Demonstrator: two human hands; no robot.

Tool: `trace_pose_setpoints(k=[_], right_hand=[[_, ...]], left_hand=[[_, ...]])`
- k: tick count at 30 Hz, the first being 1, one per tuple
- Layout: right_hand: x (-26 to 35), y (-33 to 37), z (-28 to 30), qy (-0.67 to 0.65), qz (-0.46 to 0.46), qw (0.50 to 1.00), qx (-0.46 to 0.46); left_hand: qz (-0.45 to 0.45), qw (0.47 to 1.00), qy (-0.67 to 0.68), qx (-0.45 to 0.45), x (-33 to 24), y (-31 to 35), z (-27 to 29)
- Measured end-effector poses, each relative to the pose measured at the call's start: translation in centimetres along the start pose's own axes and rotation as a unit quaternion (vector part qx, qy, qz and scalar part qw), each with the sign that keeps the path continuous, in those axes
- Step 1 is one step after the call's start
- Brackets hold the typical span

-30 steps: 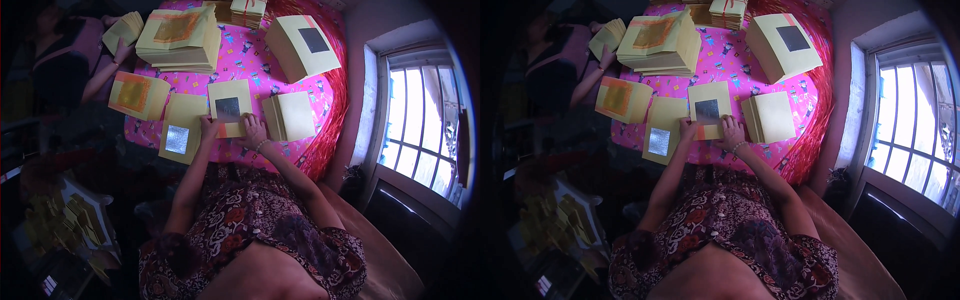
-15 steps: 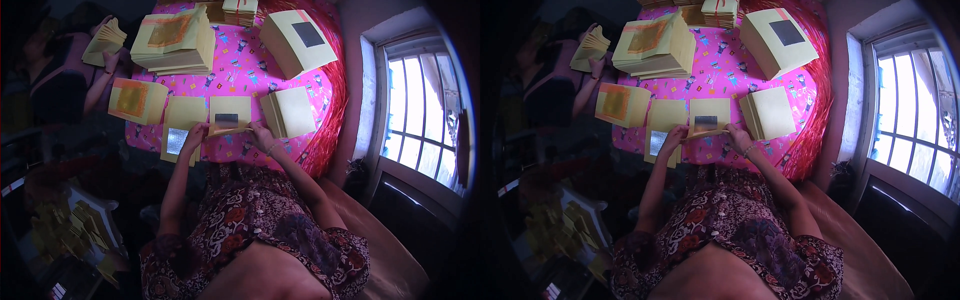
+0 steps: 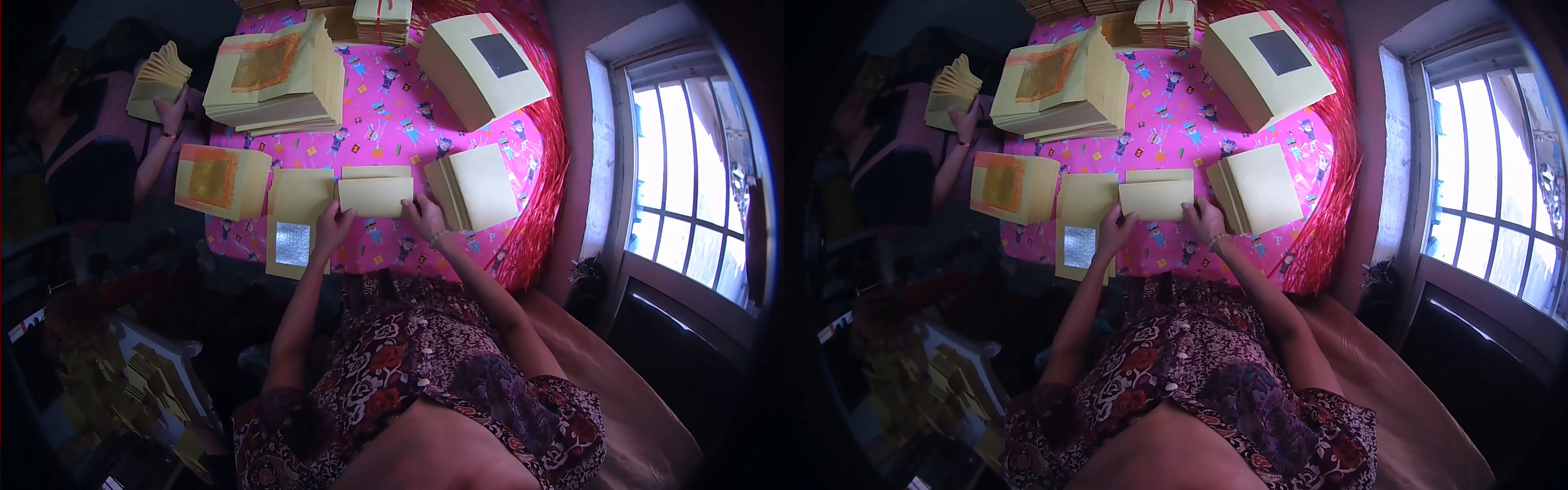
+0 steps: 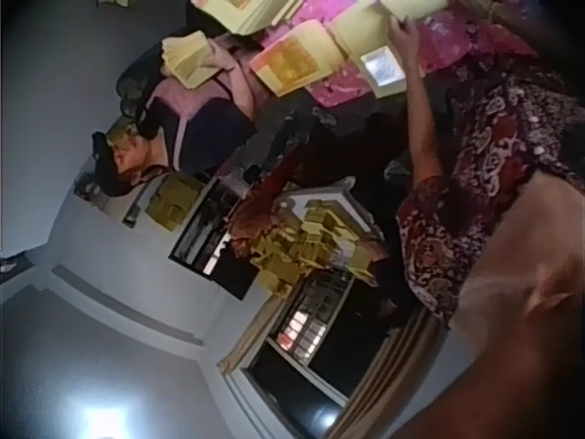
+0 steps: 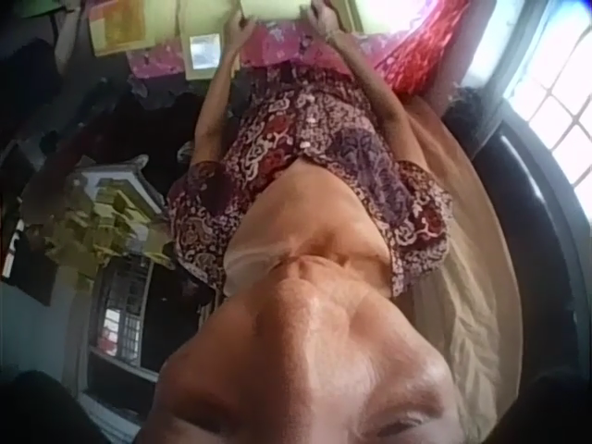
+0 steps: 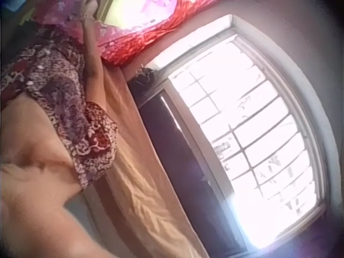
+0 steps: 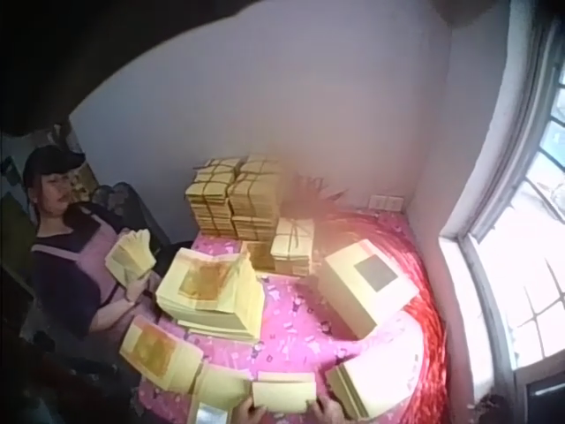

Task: Folding and stacking sheets of joss paper on a table.

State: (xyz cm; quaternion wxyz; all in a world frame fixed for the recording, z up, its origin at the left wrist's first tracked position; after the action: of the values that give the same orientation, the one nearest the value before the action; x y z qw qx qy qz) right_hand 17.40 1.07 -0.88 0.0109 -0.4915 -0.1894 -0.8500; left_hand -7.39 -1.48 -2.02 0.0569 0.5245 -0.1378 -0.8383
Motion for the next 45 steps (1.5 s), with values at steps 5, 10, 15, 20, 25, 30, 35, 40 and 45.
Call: trace_pose_setpoints(k=[5, 10, 15, 20, 25, 30, 35, 40, 45], right_hand=[[0.1, -0.6, -0.2, 0.004, -0.022, 0.998, -0.063], [0.6, -0.5, -0.3, -0.035, -0.032, 0.997, -0.065], [0.4, -0.7, -0.9, 0.02, 0.01, 0.99, -0.141], [0.0, -1.1, -1.1, 0.044, -0.013, 0.987, -0.156], [-0.3, -1.5, -1.4, 0.082, -0.027, 0.983, -0.163], [-0.5, -1.6, -1.6, 0.096, -0.048, 0.982, -0.156], [0.0, -1.7, -1.5, 0.098, -0.063, 0.981, -0.156], [0.2, -1.8, -1.6, 0.105, -0.095, 0.979, -0.149], [0.3, -1.9, -1.7, 0.107, -0.104, 0.978, -0.147]], left_hand=[[0.061, 0.996, -0.003, -0.067, -1.2, -0.6, -0.6], [0.082, 0.99, -0.082, -0.077, -2.1, -1.2, -0.6], [0.073, 0.987, -0.1, -0.1, -1.4, -1.6, -0.9], [0.09, 0.985, -0.108, -0.099, -1.1, -1.8, -1.0], [0.092, 0.984, -0.101, -0.114, -1.1, -2.0, -1.1], [0.095, 0.982, -0.095, -0.134, -1.0, -2.0, -1.2], [0.104, 0.98, -0.083, -0.151, -0.9, -2.1, -1.1], [0.139, 0.975, -0.089, -0.145, -1.0, -2.3, -1.2], [0.159, 0.966, -0.139, -0.146, -1.9, -2.5, -1.4]])
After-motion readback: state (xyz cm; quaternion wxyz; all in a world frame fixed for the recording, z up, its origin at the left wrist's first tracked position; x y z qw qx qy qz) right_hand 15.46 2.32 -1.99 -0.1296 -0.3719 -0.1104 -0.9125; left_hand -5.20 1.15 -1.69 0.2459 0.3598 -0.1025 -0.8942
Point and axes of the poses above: each hand's wrist, its own y-axis away from the middle knuckle, its own z-axis out of the back of the hand, x = y × z, the point moved 5 cm from there along -y, towards the middle knuckle, and after that the axes turned 5 degrees about x, right-handed, at the moved point
